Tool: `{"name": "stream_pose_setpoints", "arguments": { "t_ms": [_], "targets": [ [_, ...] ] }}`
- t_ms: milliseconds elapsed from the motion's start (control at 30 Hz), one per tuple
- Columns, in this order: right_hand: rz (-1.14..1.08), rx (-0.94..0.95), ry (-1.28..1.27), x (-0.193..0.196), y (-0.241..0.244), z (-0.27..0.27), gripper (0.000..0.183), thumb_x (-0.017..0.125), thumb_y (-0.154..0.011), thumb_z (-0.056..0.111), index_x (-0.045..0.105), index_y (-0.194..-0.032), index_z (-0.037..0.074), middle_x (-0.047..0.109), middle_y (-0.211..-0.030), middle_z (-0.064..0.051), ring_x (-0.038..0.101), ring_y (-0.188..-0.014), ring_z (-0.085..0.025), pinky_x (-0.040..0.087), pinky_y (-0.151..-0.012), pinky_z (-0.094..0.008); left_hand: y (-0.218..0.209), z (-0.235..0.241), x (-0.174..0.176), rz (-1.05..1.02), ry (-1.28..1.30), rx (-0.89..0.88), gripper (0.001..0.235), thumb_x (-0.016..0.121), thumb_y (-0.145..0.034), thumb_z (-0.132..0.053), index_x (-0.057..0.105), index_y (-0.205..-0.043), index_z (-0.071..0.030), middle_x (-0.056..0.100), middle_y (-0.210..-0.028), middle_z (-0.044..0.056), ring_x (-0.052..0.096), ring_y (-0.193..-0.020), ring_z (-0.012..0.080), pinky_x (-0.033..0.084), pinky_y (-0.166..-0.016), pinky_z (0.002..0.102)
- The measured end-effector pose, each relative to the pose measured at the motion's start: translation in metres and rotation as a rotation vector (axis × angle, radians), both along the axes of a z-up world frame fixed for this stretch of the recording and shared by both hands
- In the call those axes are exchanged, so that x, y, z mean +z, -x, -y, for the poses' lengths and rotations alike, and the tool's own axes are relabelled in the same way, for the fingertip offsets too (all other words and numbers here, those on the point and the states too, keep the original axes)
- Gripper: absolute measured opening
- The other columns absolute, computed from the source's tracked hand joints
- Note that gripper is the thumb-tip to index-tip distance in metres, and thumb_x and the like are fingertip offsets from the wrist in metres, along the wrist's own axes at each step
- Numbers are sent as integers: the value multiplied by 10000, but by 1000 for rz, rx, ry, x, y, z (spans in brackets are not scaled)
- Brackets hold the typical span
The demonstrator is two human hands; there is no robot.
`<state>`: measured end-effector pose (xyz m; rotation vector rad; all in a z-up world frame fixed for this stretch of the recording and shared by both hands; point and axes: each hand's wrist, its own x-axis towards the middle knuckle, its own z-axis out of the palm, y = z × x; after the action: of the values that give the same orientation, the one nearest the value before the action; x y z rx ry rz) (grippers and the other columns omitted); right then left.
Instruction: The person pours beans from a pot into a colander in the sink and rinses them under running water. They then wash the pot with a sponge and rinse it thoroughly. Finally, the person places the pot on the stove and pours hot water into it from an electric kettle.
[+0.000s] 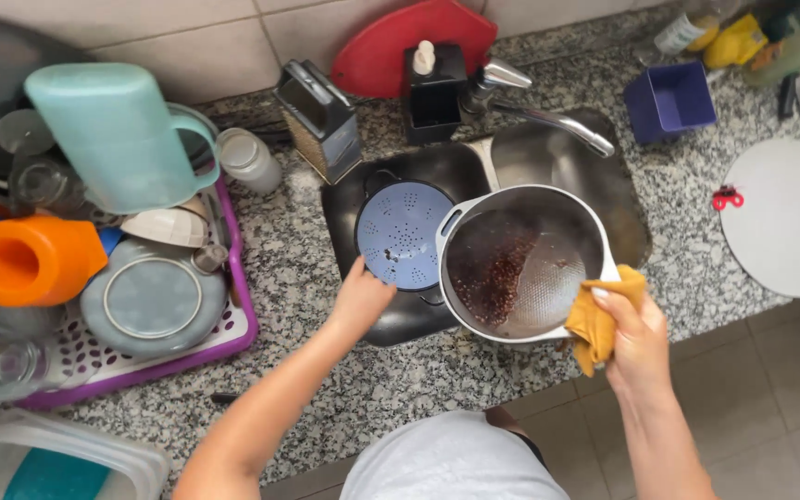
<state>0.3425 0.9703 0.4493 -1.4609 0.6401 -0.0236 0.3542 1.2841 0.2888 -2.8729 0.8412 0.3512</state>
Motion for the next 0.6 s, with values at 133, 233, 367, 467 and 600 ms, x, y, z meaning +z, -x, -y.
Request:
{"name": "stream_pose_setpoints", "arguments": {
  "t_ms": [133,233,367,467,600],
  "targets": [
    [85,131,48,-4,-31,-30,362,648,-805,50,544,-1148,-3,617,-951,-132,639,-859,-186,560,-770,-349,33,4,-5,40,195,215,136,730,-693,-46,721,-804,-124,682,-1008,89,599,-944,270,318,-1007,545],
    [139,203,175,-13,-50,-50,244,688,-800,61,594,-1022,20,609,-821,-82,624,-761,-134,559,-686,-290,54,-2,1,85,300,311,89,736,-702,-25,700,-750,-91,659,-853,95,594,-819,249,377,-912,461],
    [200,300,327,-18,-70,-70,217,704,-822,63,610,-1010,9,606,-797,-100,607,-745,-151,544,-658,-303,83,-16,22,104,454,360,22,685,-798,-100,682,-817,-110,631,-781,75,596,-796,218,379,-877,423],
    [171,370,458,-6,-75,-91,224,704,-843,60,618,-1042,5,614,-801,-142,628,-734,-212,544,-661,-338,105,-27,38,-12,663,474,73,623,-877,-186,666,-907,-136,645,-867,36,595,-916,185,343,-913,407],
    [144,483,747,6,-78,-113,150,686,-825,149,584,-875,53,572,-756,-76,546,-695,-164,462,-617,-309,128,-37,54,-10,796,577,109,622,-864,-213,682,-944,-168,677,-929,-19,599,-927,160,336,-888,409]
  ]
}}
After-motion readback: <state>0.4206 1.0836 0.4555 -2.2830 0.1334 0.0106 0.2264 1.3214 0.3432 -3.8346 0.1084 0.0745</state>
